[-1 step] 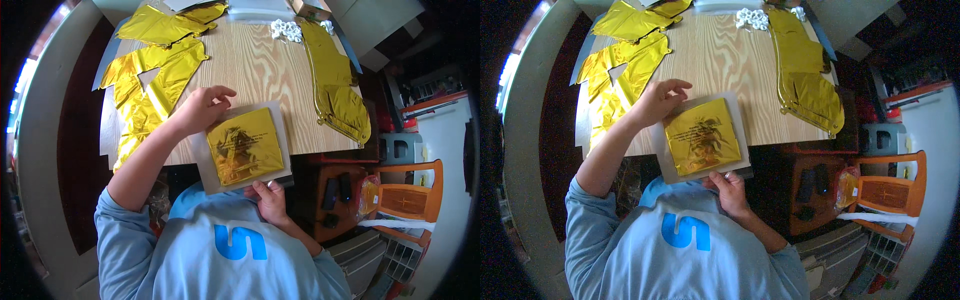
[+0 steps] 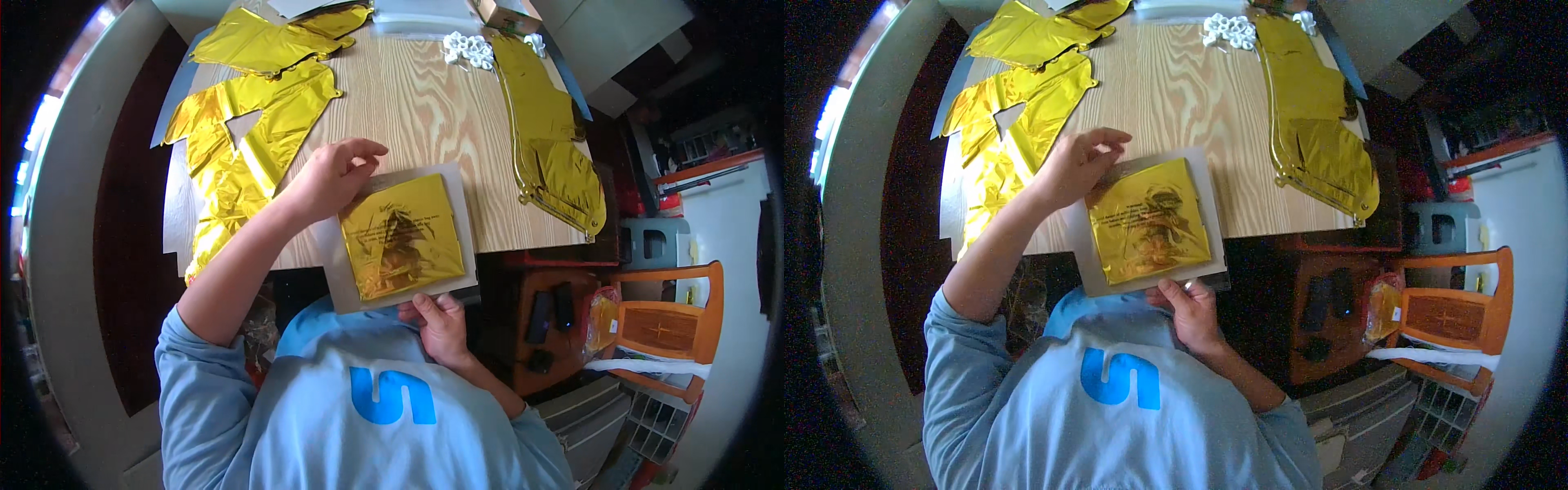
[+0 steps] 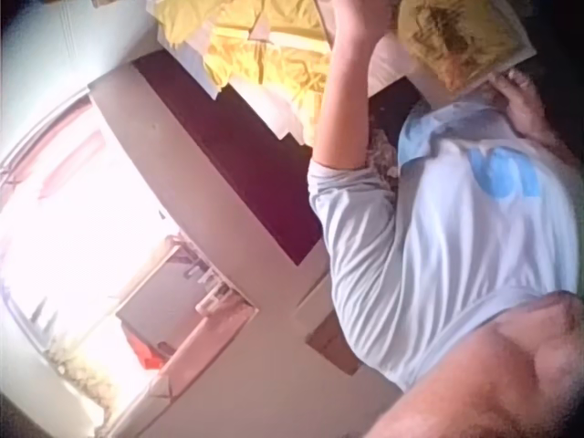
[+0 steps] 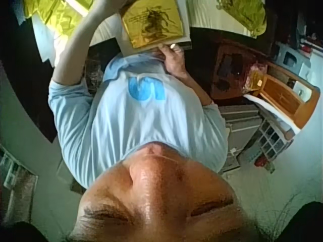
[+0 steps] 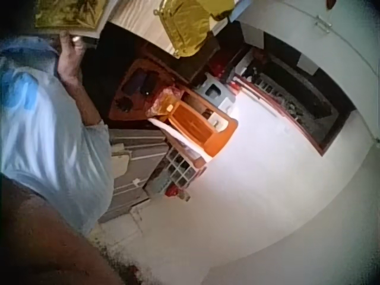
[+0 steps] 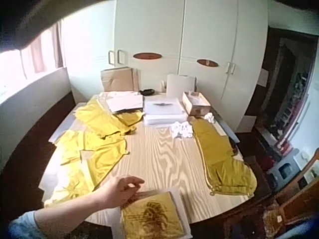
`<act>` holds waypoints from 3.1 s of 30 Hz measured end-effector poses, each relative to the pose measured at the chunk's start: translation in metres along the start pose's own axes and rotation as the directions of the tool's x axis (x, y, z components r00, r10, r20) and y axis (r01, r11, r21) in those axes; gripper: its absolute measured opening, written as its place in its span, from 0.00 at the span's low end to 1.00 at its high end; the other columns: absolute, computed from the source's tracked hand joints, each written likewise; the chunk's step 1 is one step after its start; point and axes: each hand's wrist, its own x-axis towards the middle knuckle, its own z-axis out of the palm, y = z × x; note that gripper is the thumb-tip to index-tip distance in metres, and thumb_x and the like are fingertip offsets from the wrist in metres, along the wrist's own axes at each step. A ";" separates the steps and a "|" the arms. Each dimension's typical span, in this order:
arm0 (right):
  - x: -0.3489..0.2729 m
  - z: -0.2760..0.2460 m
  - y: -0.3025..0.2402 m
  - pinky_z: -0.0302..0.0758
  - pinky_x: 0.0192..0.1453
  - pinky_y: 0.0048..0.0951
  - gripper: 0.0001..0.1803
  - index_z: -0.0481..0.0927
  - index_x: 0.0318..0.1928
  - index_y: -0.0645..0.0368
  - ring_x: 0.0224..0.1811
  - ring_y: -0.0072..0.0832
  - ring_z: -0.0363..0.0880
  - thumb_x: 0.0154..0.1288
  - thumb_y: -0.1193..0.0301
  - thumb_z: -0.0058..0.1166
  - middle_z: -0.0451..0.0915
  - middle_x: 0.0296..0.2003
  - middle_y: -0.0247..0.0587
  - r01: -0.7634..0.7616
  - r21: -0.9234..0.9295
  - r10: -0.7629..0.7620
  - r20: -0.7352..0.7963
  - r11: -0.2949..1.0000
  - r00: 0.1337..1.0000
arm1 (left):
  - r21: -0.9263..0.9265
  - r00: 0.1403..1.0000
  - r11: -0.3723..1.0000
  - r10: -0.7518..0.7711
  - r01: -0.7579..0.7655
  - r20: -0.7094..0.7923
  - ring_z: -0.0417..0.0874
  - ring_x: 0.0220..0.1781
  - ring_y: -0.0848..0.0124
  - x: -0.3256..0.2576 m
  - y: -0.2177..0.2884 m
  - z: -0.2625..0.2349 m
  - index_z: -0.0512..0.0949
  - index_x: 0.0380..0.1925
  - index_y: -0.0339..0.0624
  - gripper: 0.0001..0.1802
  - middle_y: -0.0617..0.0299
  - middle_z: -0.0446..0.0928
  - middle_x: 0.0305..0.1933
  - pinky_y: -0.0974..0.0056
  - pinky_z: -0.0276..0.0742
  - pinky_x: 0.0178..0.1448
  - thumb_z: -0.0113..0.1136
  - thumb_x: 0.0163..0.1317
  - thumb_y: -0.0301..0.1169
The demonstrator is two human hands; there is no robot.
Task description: Folding gold foil letter balloons and placing them into clear plastic packaging with a backing card.
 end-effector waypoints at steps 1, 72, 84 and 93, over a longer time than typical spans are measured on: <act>0.002 0.002 -0.001 0.83 0.44 0.30 0.11 0.82 0.49 0.59 0.39 0.27 0.86 0.73 0.67 0.61 0.87 0.39 0.43 0.000 0.005 0.000 -0.003 1.000 1.000 | 0.080 0.986 0.988 0.138 -0.130 -0.090 0.84 0.49 0.66 -0.001 -0.006 0.005 0.78 0.59 0.38 0.18 0.51 0.81 0.52 0.61 0.80 0.55 0.57 0.72 0.30; 0.040 0.037 -0.069 0.54 0.77 0.65 0.41 0.67 0.72 0.60 0.76 0.60 0.56 0.65 0.53 0.62 0.61 0.74 0.59 0.523 -0.771 -0.389 0.636 -0.363 0.667 | 0.481 0.755 0.728 0.629 -0.489 -0.185 0.82 0.62 0.53 -0.100 -0.015 0.060 0.82 0.50 0.36 0.18 0.51 0.82 0.55 0.45 0.73 0.72 0.70 0.58 0.24; 0.041 0.036 -0.062 0.53 0.78 0.65 0.43 0.67 0.73 0.56 0.78 0.63 0.53 0.61 0.54 0.65 0.58 0.76 0.55 0.565 -0.748 -0.274 0.657 -0.347 0.702 | 0.493 0.766 0.716 0.627 -0.494 -0.142 0.80 0.64 0.54 -0.099 -0.020 0.059 0.82 0.46 0.38 0.17 0.53 0.81 0.54 0.42 0.70 0.73 0.72 0.56 0.27; 0.021 0.016 -0.061 0.70 0.70 0.53 0.20 0.81 0.52 0.68 0.65 0.51 0.75 0.64 0.67 0.63 0.78 0.59 0.57 0.660 -0.681 -0.475 0.717 -0.318 0.511 | 0.418 0.834 0.769 0.550 -0.484 -0.045 0.77 0.68 0.52 -0.101 -0.012 0.050 0.81 0.48 0.40 0.20 0.53 0.78 0.56 0.40 0.64 0.77 0.74 0.54 0.28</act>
